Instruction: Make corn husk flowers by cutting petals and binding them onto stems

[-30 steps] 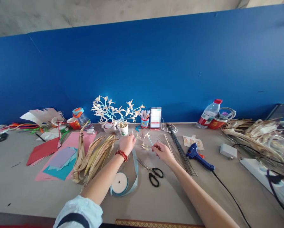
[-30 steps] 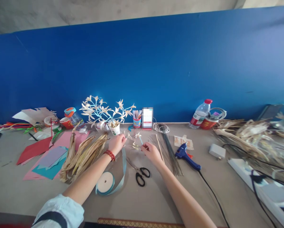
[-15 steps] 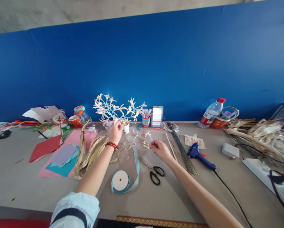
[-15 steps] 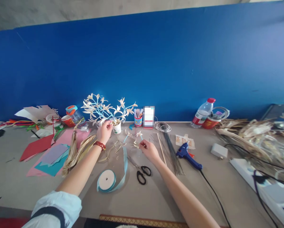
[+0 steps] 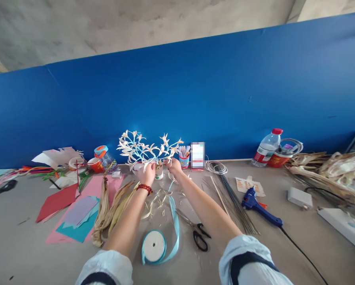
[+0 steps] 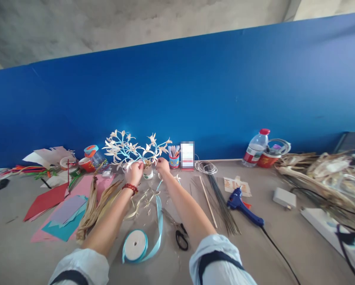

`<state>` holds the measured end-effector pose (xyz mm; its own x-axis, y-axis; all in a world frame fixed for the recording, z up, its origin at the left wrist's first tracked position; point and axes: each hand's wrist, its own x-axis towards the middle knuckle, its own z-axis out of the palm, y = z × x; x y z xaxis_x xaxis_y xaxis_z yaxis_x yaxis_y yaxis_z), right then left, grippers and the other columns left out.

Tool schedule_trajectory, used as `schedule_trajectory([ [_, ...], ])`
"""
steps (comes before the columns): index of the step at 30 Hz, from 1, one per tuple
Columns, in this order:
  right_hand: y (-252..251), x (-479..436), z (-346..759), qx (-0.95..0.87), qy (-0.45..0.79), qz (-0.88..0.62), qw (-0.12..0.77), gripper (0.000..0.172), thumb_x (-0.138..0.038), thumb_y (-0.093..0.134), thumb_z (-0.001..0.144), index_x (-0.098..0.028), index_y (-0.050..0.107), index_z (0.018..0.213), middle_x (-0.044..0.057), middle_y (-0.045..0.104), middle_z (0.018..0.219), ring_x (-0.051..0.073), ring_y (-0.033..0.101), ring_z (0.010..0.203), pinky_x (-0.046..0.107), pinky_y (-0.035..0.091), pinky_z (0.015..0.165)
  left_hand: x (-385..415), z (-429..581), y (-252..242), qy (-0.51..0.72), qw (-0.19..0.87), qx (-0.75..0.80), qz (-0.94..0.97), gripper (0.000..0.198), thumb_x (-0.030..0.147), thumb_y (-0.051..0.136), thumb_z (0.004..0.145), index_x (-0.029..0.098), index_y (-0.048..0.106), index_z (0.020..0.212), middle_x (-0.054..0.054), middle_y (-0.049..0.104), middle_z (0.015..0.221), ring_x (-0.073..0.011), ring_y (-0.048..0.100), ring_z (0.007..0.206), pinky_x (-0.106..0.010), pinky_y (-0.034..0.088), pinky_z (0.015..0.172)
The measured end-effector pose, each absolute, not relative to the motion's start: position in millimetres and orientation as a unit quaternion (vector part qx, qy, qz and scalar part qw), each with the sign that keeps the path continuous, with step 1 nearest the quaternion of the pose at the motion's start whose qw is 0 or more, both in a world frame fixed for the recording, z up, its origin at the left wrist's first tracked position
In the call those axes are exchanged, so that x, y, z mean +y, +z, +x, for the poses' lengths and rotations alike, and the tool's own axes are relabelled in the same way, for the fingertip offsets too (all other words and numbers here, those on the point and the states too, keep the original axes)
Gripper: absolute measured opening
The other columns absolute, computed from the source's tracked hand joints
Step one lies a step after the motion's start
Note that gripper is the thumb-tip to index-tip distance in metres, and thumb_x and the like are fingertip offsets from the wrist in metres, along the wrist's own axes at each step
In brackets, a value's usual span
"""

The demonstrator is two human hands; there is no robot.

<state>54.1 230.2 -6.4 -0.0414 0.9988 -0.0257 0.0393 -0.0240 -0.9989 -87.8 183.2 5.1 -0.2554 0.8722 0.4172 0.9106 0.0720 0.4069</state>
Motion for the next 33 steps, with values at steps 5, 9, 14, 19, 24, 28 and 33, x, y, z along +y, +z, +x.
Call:
schedule_trajectory([
  [5, -6.1, 228.6, 45.4, -0.467, 0.550, -0.485, 0.495, 0.033, -0.033, 0.061, 0.096, -0.016, 0.059, 0.124, 0.009, 0.061, 0.124, 0.023, 0.064, 0.104, 0.043, 0.056, 0.087, 185.7, -94.7, -1.5, -0.313, 0.033, -0.731, -0.606, 0.030, 0.032, 0.049, 0.093, 0.023, 0.074, 0.108, -0.010, 0.075, 0.100, -0.0279, 0.067, 0.094, -0.035, 0.046, 0.079],
  [9, -3.9, 225.2, 43.6, -0.434, 0.571, -0.476, 0.508, 0.032, -0.033, 0.060, 0.097, -0.016, 0.059, 0.123, 0.009, 0.062, 0.122, 0.022, 0.065, 0.101, 0.042, 0.057, 0.085, 185.7, -95.6, -3.9, -0.328, 0.034, -0.729, -0.600, 0.029, 0.031, 0.050, 0.093, 0.022, 0.074, 0.107, -0.011, 0.075, 0.099, -0.0284, 0.067, 0.093, -0.036, 0.046, 0.080],
  [14, -7.5, 217.8, 45.7, -0.413, 0.572, -0.485, 0.517, 0.031, -0.033, 0.059, 0.097, -0.016, 0.058, 0.123, 0.009, 0.063, 0.119, 0.021, 0.066, 0.098, 0.040, 0.058, 0.082, 183.5, -92.5, -6.3, -0.356, 0.037, -0.714, -0.602, 0.031, 0.032, 0.047, 0.095, 0.021, 0.073, 0.107, -0.010, 0.075, 0.102, -0.0268, 0.067, 0.095, -0.034, 0.047, 0.079],
  [19, -13.4, 219.2, 44.5, -0.433, 0.583, -0.488, 0.484, 0.030, -0.033, 0.061, 0.097, -0.015, 0.060, 0.121, 0.008, 0.064, 0.117, 0.021, 0.066, 0.097, 0.040, 0.058, 0.082, 182.4, -93.1, -9.7, -0.377, 0.040, -0.703, -0.602, 0.030, 0.032, 0.047, 0.096, 0.020, 0.072, 0.107, -0.010, 0.075, 0.105, -0.0242, 0.067, 0.097, -0.032, 0.047, 0.083],
  [24, -14.2, 220.1, 44.3, -0.458, 0.584, -0.467, 0.480, 0.027, -0.032, 0.061, 0.096, -0.014, 0.061, 0.117, 0.007, 0.065, 0.112, 0.019, 0.066, 0.091, 0.036, 0.058, 0.077, 184.3, -96.3, -12.8, -0.397, 0.040, -0.711, -0.578, 0.030, 0.032, 0.046, 0.096, 0.020, 0.071, 0.107, -0.010, 0.075, 0.098, -0.0251, 0.068, 0.092, -0.033, 0.048, 0.081],
  [28, -12.9, 217.0, 45.1, -0.461, 0.583, -0.451, 0.495, 0.023, -0.031, 0.060, 0.097, -0.013, 0.062, 0.112, 0.005, 0.066, 0.102, 0.015, 0.066, 0.080, 0.031, 0.058, 0.069, 185.5, -95.1, -14.7, -0.418, 0.040, -0.701, -0.576, 0.026, 0.028, 0.048, 0.095, 0.018, 0.070, 0.105, -0.012, 0.073, 0.105, -0.0244, 0.067, 0.097, -0.033, 0.048, 0.084],
  [33, -10.9, 214.0, 45.3, -0.447, 0.584, -0.437, 0.518, 0.019, -0.032, 0.065, 0.093, -0.013, 0.063, 0.096, 0.000, 0.065, 0.082, 0.010, 0.060, 0.061, 0.024, 0.054, 0.056, 185.1, -90.5, -17.1, -0.436, 0.030, -0.677, -0.592, 0.026, 0.029, 0.046, 0.096, 0.019, 0.070, 0.103, -0.010, 0.074, 0.104, -0.0229, 0.067, 0.099, -0.032, 0.049, 0.085],
])
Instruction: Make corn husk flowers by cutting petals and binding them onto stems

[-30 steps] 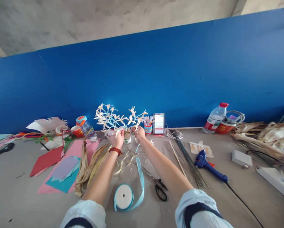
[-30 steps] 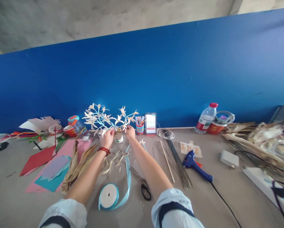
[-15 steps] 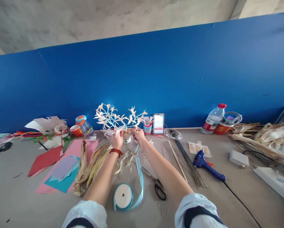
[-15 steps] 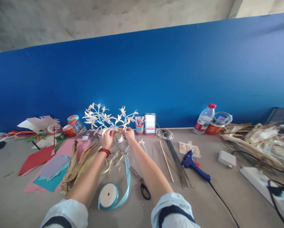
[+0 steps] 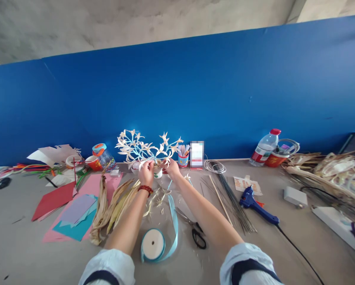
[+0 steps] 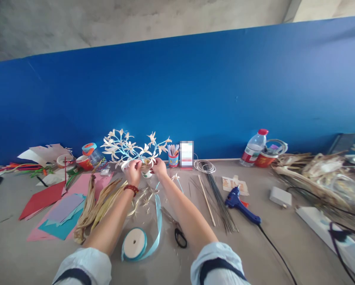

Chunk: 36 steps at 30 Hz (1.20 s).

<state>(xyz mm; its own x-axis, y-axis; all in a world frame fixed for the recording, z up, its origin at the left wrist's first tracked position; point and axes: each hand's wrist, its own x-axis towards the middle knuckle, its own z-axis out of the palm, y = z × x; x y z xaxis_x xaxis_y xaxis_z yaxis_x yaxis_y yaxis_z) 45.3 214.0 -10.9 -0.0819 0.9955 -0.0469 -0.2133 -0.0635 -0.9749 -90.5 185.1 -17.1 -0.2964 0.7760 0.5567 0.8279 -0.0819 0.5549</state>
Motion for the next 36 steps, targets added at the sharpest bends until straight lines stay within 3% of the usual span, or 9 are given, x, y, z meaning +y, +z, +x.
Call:
schedule_trajectory([
  [5, -5.1, 213.5, 50.4, -0.404, 0.579, -0.398, 0.586, 0.029, -0.037, 0.078, 0.073, -0.020, 0.057, 0.084, -0.005, 0.062, 0.069, 0.009, 0.057, 0.055, 0.022, 0.053, 0.056, 186.9, -88.9, -19.3, -0.443, 0.027, -0.675, -0.590, 0.029, 0.031, 0.046, 0.096, 0.019, 0.071, 0.106, -0.011, 0.073, 0.108, -0.0256, 0.065, 0.106, -0.035, 0.048, 0.091],
  [10, -7.1, 202.2, 74.1, -0.375, 0.557, -0.398, 0.625, 0.033, -0.045, 0.072, 0.071, -0.023, 0.057, 0.091, -0.004, 0.060, 0.067, 0.011, 0.058, 0.057, 0.024, 0.053, 0.057, 192.3, -91.1, -22.3, -0.451, 0.026, -0.689, -0.567, 0.031, 0.034, 0.045, 0.096, 0.020, 0.071, 0.107, -0.011, 0.073, 0.107, -0.0263, 0.065, 0.105, -0.036, 0.047, 0.091],
  [15, -19.1, 172.9, 125.9, -0.429, 0.532, -0.428, 0.592, 0.035, -0.045, 0.073, 0.069, -0.022, 0.061, 0.092, 0.000, 0.064, 0.073, 0.013, 0.058, 0.060, 0.026, 0.050, 0.056, 196.3, -91.3, -26.2, -0.466, 0.016, -0.695, -0.548, 0.034, 0.036, 0.043, 0.097, 0.018, 0.071, 0.106, -0.012, 0.073, 0.099, -0.0239, 0.066, 0.096, -0.034, 0.048, 0.085],
  [20, -16.6, 157.3, 153.6, -0.533, 0.478, -0.457, 0.528, 0.019, -0.021, 0.081, 0.060, -0.021, 0.069, 0.075, 0.000, 0.068, 0.079, 0.017, 0.061, 0.076, 0.024, 0.049, 0.065, 193.7, -86.9, -29.6, -0.481, -0.002, -0.687, -0.545, 0.032, 0.037, 0.044, 0.097, 0.018, 0.070, 0.101, -0.008, 0.073, 0.087, -0.0214, 0.066, 0.087, -0.034, 0.048, 0.085],
  [22, -12.0, 161.9, 141.5, -0.559, 0.464, -0.457, 0.513, 0.016, -0.018, 0.079, 0.064, -0.023, 0.072, 0.078, 0.000, 0.070, 0.088, 0.017, 0.062, 0.082, 0.023, 0.049, 0.067, 190.8, -85.7, -30.8, -0.492, -0.006, -0.669, -0.557, 0.031, 0.036, 0.044, 0.097, 0.019, 0.069, 0.102, -0.008, 0.073, 0.093, -0.0204, 0.066, 0.089, -0.033, 0.049, 0.085],
  [24, -8.0, 172.3, 118.5, -0.574, 0.467, -0.455, 0.494, 0.013, -0.021, 0.075, 0.073, -0.024, 0.073, 0.085, 0.000, 0.071, 0.090, 0.015, 0.064, 0.076, 0.023, 0.049, 0.064, 187.5, -85.7, -31.6, -0.502, -0.005, -0.646, -0.575, 0.030, 0.035, 0.043, 0.097, 0.020, 0.068, 0.104, -0.008, 0.073, 0.102, -0.0202, 0.066, 0.096, -0.033, 0.049, 0.087],
  [28, -3.9, 198.8, 68.1, -0.566, 0.481, -0.473, 0.474, 0.010, -0.028, 0.070, 0.085, -0.019, 0.070, 0.082, -0.001, 0.068, 0.071, 0.013, 0.061, 0.059, 0.024, 0.049, 0.057, 184.4, -89.3, -31.7, -0.514, 0.003, -0.607, -0.606, 0.028, 0.035, 0.044, 0.096, 0.022, 0.069, 0.103, -0.007, 0.073, 0.107, -0.0213, 0.065, 0.104, -0.034, 0.049, 0.091],
  [33, -3.2, 217.5, 41.2, -0.521, 0.510, -0.481, 0.487, 0.024, -0.033, 0.061, 0.097, -0.014, 0.063, 0.111, 0.006, 0.067, 0.106, 0.017, 0.066, 0.086, 0.035, 0.058, 0.075, 188.1, -95.7, -33.1, -0.524, 0.013, -0.580, -0.624, 0.024, 0.038, 0.050, 0.094, 0.024, 0.069, 0.099, -0.006, 0.075, 0.102, -0.0239, 0.067, 0.100, -0.037, 0.049, 0.092],
  [36, -1.9, 220.5, 42.7, -0.478, 0.532, -0.474, 0.513, 0.028, -0.032, 0.060, 0.097, -0.015, 0.060, 0.120, 0.008, 0.064, 0.116, 0.020, 0.066, 0.096, 0.038, 0.058, 0.081, 189.4, -96.6, -35.6, -0.533, 0.015, -0.571, -0.625, 0.025, 0.040, 0.052, 0.093, 0.023, 0.068, 0.103, -0.007, 0.074, 0.104, -0.0248, 0.067, 0.101, -0.039, 0.049, 0.092],
])
